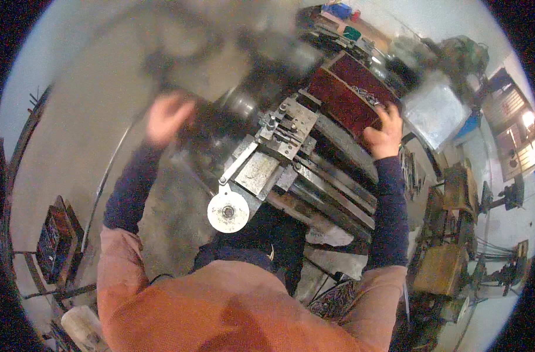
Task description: The person operates a metal lathe, repeatedly loading small cylindrical metal pieces into the chuck, adjusting the machine with handwheels, and removing finished pieces. The person places the finished pieces into a bin filled with metal shavings.
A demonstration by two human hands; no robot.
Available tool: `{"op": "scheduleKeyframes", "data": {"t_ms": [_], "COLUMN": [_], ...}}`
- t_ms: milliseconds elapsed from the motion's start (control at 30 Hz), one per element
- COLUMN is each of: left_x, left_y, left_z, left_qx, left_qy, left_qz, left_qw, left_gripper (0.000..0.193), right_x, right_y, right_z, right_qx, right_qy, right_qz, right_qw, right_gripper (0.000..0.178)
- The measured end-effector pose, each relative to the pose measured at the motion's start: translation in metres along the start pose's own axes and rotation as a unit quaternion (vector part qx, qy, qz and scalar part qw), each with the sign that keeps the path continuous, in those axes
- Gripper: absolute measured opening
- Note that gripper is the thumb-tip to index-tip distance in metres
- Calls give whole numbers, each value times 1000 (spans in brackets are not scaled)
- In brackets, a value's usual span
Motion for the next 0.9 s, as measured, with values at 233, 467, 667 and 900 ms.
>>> {"op": "scheduleKeyframes", "data": {"t_ms": [233,467,667,900], "left_x": [15,5,-32,-119], "left_y": [59,73,9,-65], "left_z": [19,44,-33,-62], "left_qx": [-80,-121,-218,-297], "left_qy": [349,434,227,151], "left_qz": [-62,-41,7,214], "left_qw": [932,892,949,918], "left_gripper": [35,27,19,20], "right_x": [-7,-4,14,3], "right_y": [-27,-88,-93,-88], "right_z": [63,59,97,199], "right_qx": [16,-81,-93,-31], "right_qy": [149,188,309,494], "right_qz": [72,162,250,384], "right_qw": [986,965,913,780], "right_gripper": [53,48,43,41]}}
Point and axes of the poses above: each hand's wrist, its own y-axis towards the middle knuckle, its own x-axis out of the back of the hand, z = x × y, the point moved 5 cm from there along y, towards the middle knuckle, and after that the axes turned 6 degrees about -x, right-handed, at the moved point
